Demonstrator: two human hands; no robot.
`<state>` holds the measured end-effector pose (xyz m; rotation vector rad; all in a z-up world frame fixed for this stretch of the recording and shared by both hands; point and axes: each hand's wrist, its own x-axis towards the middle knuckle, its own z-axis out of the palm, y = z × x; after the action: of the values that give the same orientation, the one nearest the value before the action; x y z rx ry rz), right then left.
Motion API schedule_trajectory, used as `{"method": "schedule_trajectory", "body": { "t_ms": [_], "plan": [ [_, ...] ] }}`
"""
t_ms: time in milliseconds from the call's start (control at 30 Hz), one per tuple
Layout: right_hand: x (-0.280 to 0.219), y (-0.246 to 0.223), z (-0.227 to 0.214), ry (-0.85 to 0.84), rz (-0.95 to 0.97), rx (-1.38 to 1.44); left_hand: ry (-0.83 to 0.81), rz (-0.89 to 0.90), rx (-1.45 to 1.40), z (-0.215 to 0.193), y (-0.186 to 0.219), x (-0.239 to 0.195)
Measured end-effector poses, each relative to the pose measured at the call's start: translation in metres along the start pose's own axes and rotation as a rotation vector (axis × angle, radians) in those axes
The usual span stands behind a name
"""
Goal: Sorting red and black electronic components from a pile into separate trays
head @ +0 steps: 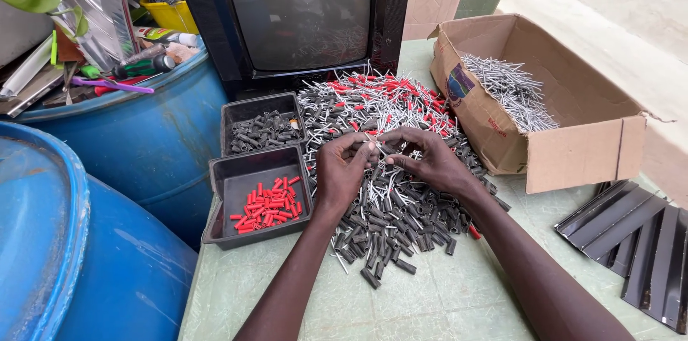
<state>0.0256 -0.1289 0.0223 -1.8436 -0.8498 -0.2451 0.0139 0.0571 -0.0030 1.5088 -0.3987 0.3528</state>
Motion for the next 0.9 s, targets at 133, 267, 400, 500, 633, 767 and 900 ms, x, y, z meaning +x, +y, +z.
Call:
{"method": "schedule_trajectory", "body": {
  "t_ms": [133, 267, 400, 500, 633, 767, 900],
  "plan": [
    [0.000, 0.009, 0.000, 0.034, 0.029, 0.035, -0.011, -0.005, -0.016, 0.002, -0.012, 0.005],
    [0.000, 0.021, -0.005, 0.014, -0.002, -0.012, -0.001, 0.009, -0.056, 0.002, -0.011, 0.005],
    [-0.002, 0.036, -0.015, -0.008, 0.037, -0.050, 0.105, 0.047, -0.053, -0.010, -0.002, 0.009],
    [-0.001, 0.031, -0.011, 0.009, 0.080, 0.105, 0.090, 0.045, 0.009, -0.016, 0.006, 0.006],
    [0.000, 0.010, -0.007, -0.013, 0.115, 0.170, 0.023, 0.050, 0.070, -0.003, 0.002, 0.006],
    [0.000, 0.010, -0.002, 0.038, 0.074, 0.081, -0.072, 0.053, 0.078, 0.005, 0.010, 0.001],
    [0.018, 0.010, 0.005, 0.190, 0.019, 0.088, 0.006, 0.037, 0.099, -0.001, -0.002, 0.006]
  ]
}}
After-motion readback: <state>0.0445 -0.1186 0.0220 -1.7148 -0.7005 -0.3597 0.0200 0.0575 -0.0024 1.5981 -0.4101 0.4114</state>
